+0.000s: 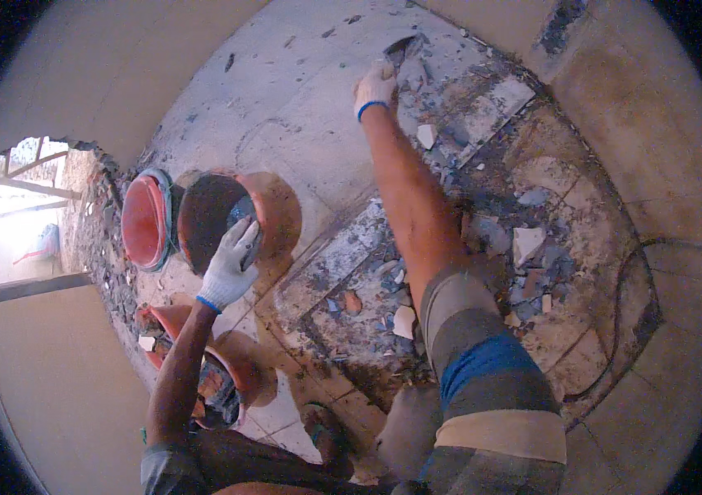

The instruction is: The person squats on a tiled floor and collects broken tile and concrete debris by hand, placing the pieces into several plastic buckets. The person repeatedly picks up fragments and transfers them into the buckets.

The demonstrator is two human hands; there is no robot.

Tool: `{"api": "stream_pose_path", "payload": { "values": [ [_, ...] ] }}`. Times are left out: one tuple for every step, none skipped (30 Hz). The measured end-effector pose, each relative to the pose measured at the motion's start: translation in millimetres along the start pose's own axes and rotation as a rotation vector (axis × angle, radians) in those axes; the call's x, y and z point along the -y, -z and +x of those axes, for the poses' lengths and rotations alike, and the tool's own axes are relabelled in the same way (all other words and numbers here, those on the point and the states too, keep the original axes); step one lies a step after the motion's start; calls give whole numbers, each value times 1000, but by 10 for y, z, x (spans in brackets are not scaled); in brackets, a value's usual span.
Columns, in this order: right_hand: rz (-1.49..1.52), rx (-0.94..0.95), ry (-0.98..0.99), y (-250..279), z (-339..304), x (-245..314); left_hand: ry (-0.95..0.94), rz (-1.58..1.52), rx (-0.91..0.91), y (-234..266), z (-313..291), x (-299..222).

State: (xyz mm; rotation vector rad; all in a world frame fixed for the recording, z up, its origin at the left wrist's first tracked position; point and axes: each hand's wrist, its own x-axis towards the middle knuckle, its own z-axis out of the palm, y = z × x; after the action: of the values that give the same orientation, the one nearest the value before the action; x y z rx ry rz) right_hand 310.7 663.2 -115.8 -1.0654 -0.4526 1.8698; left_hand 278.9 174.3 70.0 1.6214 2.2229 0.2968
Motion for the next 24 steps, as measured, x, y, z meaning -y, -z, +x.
{"api": "stream_pose_path", "payload": {
  "values": [
    [46, -33, 41, 118, -50, -103, -16, -5, -8, -8, -3, 1],
    [90, -19, 104, 240, -112, -212, -7, -4, -3, -11, -3, 5],
    [515, 185, -13, 479, -216, -271, 12, 7, 6, -9, 0, 11],
    [896, 392, -208, 656, -325, -286, -1, 6, 3, -7, -1, 17],
    [661, 265, -55, 798, -596, -416, 1, 8, 5, -7, -3, 23],
    [306, 45, 46, 933, -947, -510, 17, 13, 18, -11, -1, 31],
    [90, -68, 128, 1053, -1386, -572, -2, 10, 6, -12, 1, 40],
    [337, 26, 22, 1253, -1793, -454, -2, 12, 7, -12, 1, 49],
    [411, 117, -44, 1432, -2243, -298, 24, 18, 32, -17, 4, 58],
    [369, 124, -140, 1546, -2606, -72, -16, 11, 3, -21, 12, 67],
    [300, 111, -195, 1647, -2974, 167, -24, 9, 2, -22, 11, 73],
    [226, 68, -267, 1727, -3300, 415, -2, 13, 17, -27, 10, 75],
    [38, 27, -352, 1767, -3511, 657, -20, 13, 11, -22, 8, 75],
    [-138, 25, -429, 1828, -3659, 903, -32, 5, 7, -20, 7, 70],
    [-291, 66, -496, 1878, -3718, 1110, -18, 2, 11, -13, 1, 62],
    [-499, 129, -241, 1924, -3677, 1286, 8, 3, 27, -6, -1, 53],
    [-684, 233, 29, 1990, -3546, 1472, -1, -8, 20, -1, -2, 44],
    [-908, 286, 235, 2032, -3285, 1651, 4, -16, 23, 7, -5, 38],
    [-1085, 272, 639, 2089, -3024, 1821, 12, -21, 25, 11, 0, 32],
    [-1296, 198, 981, 2086, -2607, 2014, -3, -27, 21, 14, 5, 30],
    [-1548, 195, 843, 2166, -2271, 2304, -14, -31, 13, 15, 9, 29],
    [-1617, 119, 1016, 2198, -1903, 2529, 8, -29, 20, 16, 11, 31],
    [-1730, 36, 992, 2244, -1546, 2774, -8, -18, 19, 12, 14, 34],
    [-1841, -30, 973, 2300, -1210, 3020, -38, -19, 2, 10, 19, 42]
  ]
}}
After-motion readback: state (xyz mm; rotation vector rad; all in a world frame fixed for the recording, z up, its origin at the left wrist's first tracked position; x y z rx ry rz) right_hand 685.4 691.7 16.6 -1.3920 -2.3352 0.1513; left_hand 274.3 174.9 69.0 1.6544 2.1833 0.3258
